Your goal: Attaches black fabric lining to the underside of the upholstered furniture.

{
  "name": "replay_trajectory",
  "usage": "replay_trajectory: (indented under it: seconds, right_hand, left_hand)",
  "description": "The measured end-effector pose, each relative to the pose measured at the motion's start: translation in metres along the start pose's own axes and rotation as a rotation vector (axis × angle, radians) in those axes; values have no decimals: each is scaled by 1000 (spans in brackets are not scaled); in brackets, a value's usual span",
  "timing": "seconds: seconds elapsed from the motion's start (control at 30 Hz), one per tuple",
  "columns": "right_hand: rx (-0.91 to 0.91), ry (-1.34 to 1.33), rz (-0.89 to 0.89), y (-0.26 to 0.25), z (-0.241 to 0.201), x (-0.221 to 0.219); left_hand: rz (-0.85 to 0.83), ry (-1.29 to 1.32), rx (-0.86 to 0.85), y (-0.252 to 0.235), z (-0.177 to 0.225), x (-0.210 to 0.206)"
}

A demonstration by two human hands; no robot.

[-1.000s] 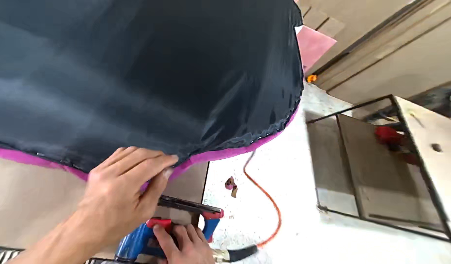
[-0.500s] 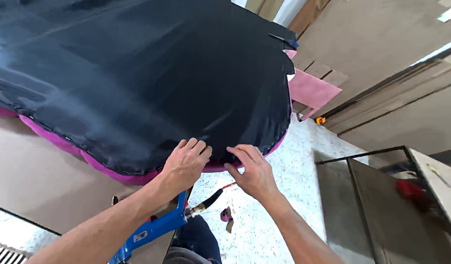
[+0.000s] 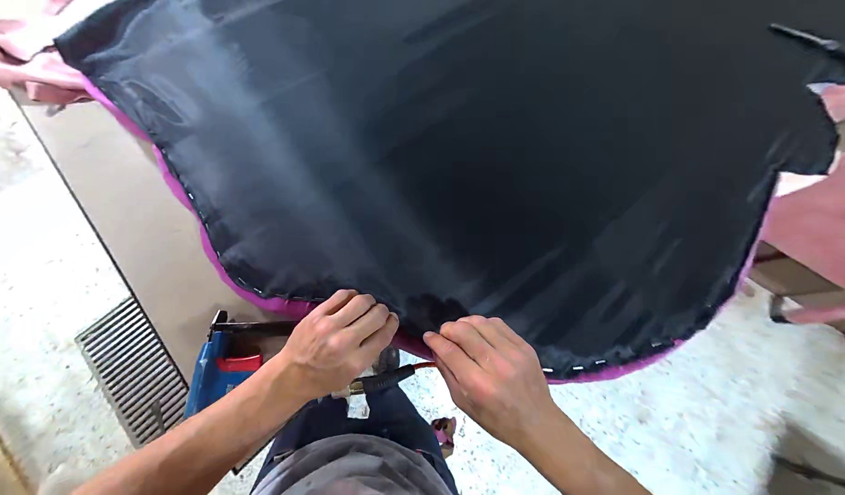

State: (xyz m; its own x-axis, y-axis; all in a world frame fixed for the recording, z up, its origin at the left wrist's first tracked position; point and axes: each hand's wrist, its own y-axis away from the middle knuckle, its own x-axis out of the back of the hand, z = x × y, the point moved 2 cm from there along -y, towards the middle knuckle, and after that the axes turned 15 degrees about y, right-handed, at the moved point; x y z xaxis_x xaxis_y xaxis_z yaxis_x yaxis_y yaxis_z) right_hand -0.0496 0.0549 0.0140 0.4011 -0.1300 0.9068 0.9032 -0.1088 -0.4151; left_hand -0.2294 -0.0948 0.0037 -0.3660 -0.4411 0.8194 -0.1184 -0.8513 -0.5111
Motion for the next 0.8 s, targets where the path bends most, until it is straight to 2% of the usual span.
replay_trajectory:
  seconds: [0.13, 0.2, 0.27, 0.4, 0.43, 0.5, 0.57, 0.6, 0.7, 0.77, 0.8]
  right_hand:
    - [95, -81, -68, -2, -6, 18]
    - [153, -216, -63, 6, -47, 25]
    - [227, -353, -90, 17, -106, 10]
    - [131, -275, -13, -2, -193, -41]
    - [106, -260, -86, -11, -207, -46]
    - [85, -380, -496, -34, -223, -47]
    - [24, -499, -828, -55, -224, -51]
    - [-11, -497, -893, -62, -221, -51]
    - [-26, -324, -775, -65, -205, -34]
    - [-21, -357, -942, -51, -176, -1]
    - [-44, -410, -1003, -38, -152, 23]
  left_hand:
    - [-71, -45, 113, -5, 12, 1]
    - [-104, -55, 187, -4, 20, 0]
    - [-132, -44, 231, -2, 25, 2]
    - [-267, 12, 256, -19, 18, 14]
    - [-302, 11, 259, -23, 19, 16]
    - [-351, 7, 256, -29, 21, 19]
    - [-395, 15, 247, -33, 17, 21]
    - [-418, 31, 256, -34, 14, 23]
    - [-543, 163, 331, -39, 4, 35]
    - [-588, 359, 424, -46, -8, 51]
    - [-509, 441, 438, -47, -16, 61]
